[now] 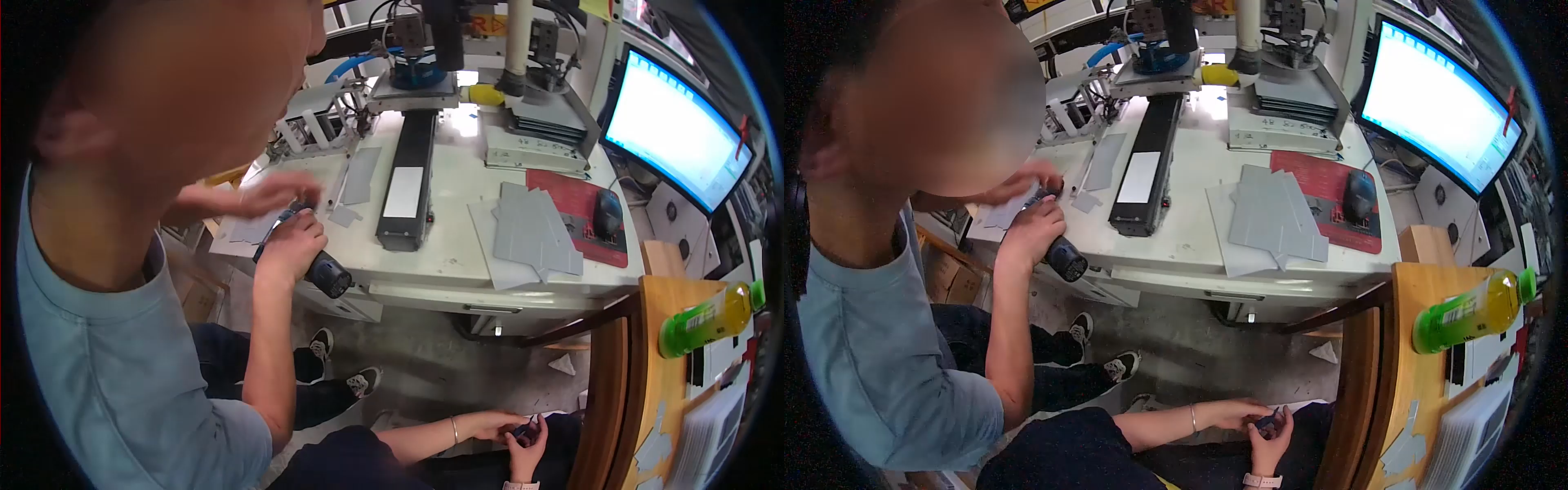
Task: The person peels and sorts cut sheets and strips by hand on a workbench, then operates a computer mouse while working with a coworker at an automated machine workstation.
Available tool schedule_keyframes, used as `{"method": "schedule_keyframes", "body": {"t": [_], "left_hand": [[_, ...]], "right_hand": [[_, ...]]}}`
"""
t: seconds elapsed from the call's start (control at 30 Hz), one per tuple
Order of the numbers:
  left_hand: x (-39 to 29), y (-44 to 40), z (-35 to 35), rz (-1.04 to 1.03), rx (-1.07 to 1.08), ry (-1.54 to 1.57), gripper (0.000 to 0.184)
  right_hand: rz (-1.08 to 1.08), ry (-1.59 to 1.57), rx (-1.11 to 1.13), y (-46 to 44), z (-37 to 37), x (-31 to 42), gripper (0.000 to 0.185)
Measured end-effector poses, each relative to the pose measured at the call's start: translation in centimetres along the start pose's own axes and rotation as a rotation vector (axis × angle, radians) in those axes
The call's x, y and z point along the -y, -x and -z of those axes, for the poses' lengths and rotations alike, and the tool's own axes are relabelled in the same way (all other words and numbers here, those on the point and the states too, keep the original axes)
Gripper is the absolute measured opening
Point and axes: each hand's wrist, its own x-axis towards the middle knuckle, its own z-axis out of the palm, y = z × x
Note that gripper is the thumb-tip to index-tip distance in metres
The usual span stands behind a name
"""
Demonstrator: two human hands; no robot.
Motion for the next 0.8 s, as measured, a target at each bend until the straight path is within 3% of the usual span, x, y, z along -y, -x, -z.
{"method": "schedule_keyframes", "body": {"t": [0.2, 0.8], "left_hand": [[-1.0, 1.7, 0.5, -0.023, -0.077, 0.026, 0.033], [-1.7, 3.2, 1.6, -0.057, -0.015, 0.05, 0.033]], "right_hand": [[0.034, -0.016, 0.061, -0.4, -2.1, 1.7, 0.086], [0.105, 0.141, 0.067, -0.1, -3.8, 4.6, 0.087]]}}
